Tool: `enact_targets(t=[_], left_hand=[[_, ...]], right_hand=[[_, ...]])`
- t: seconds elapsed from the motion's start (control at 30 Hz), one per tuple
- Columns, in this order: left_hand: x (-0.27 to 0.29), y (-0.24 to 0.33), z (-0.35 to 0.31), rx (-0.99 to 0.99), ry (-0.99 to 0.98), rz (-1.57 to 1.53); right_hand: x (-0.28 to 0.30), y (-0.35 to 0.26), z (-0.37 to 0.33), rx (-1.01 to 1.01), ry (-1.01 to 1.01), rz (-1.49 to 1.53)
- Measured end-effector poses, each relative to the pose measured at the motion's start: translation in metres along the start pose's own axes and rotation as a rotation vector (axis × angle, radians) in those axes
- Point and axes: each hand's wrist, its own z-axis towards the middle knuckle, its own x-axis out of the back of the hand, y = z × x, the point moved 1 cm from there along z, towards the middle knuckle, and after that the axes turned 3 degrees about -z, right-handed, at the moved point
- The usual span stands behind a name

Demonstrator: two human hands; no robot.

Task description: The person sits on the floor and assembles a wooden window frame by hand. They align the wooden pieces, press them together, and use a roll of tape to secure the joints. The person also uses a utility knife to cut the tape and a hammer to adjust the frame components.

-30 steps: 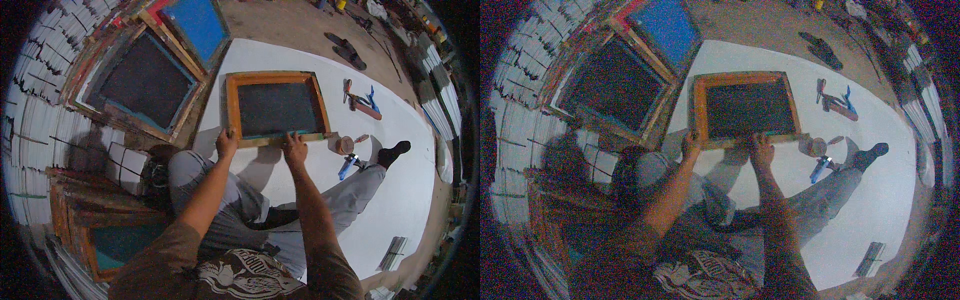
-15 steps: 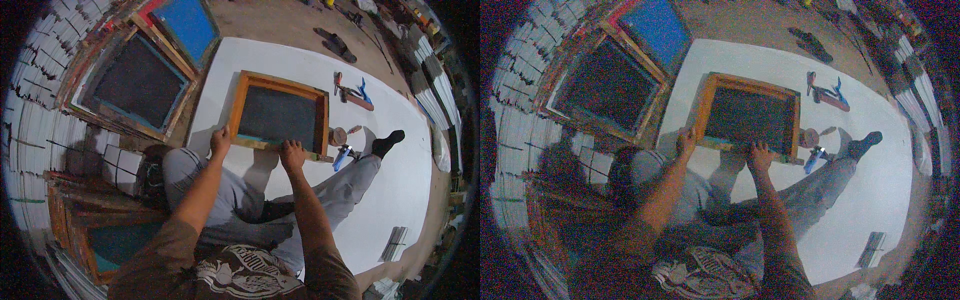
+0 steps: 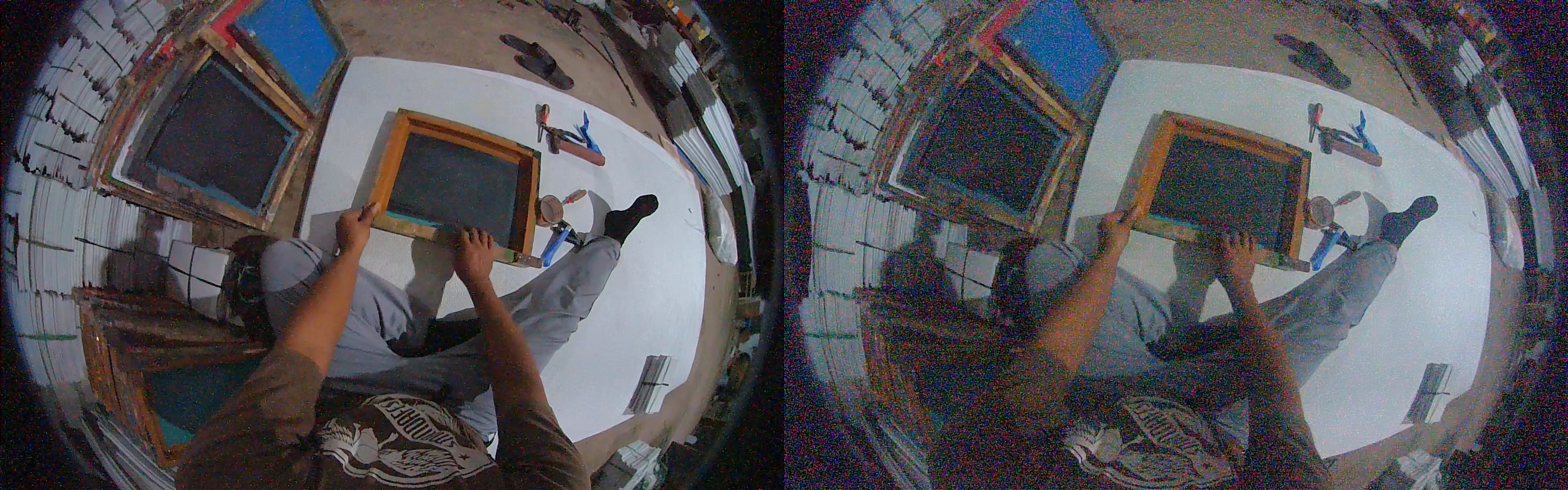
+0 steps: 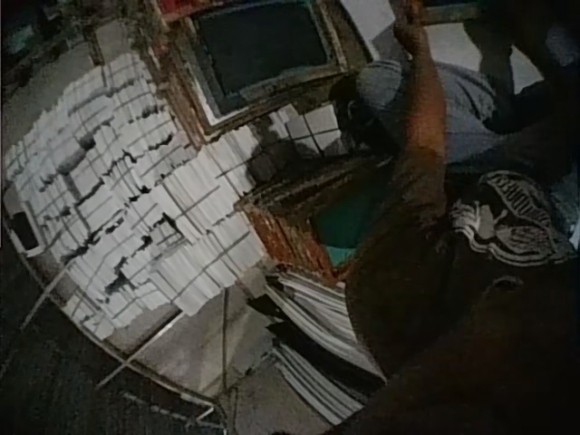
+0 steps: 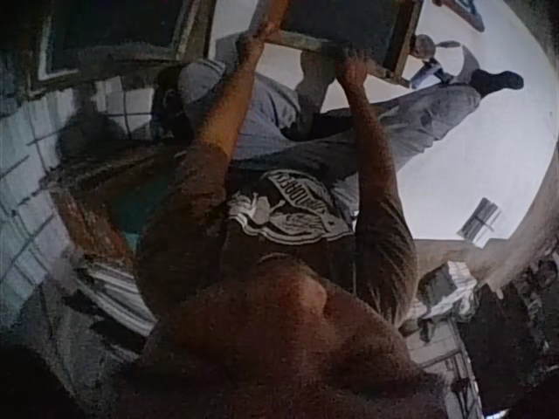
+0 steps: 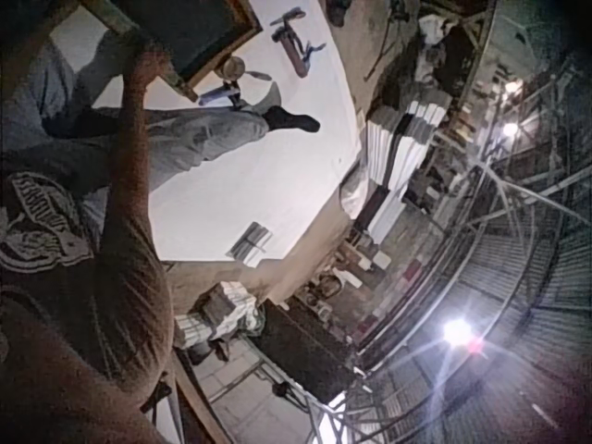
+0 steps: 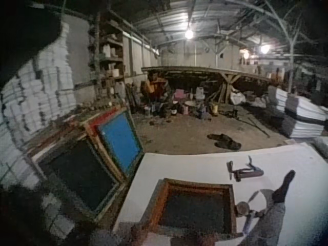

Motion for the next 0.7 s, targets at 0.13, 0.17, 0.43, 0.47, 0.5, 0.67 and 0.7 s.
enact_targets(t=[0.13, 0.17, 0.43, 0.47, 0.5, 0.67, 0.7], left_hand=[[0.000, 0.015, -0.004, -0.015, -0.017, 0.037], [-0.001, 0.022, -0.006, -0.033, 0.001, 0.045], [-0.007, -0.009, -0.004, -0.045, 0.062, 0.076], [-0.005, 0.005, -0.004, 0.062, 0.048, 0.101], [-0.008, 0.015, -0.003, 0.169, 0.032, 0.128], [-0.012, -0.006, 0.002, -0.028, 0.086, 0.209], [-0.012, -0.009, 0.001, -0.041, 0.145, 0.299]], right_hand=[[-0.008, -0.022, -0.003, -0.017, -0.042, 0.141], [-0.007, -0.022, -0.004, -0.035, -0.045, 0.186], [0.018, 0.060, 0.007, -0.212, 0.043, 0.134], [0.017, 0.082, 0.007, -0.241, 0.086, 0.117], [0.017, 0.107, 0.007, -0.346, 0.083, 0.121], [0.047, 0.173, 0.030, -0.582, 0.136, 0.004], [0.058, 0.178, 0.033, -0.578, 0.071, -0.028]])
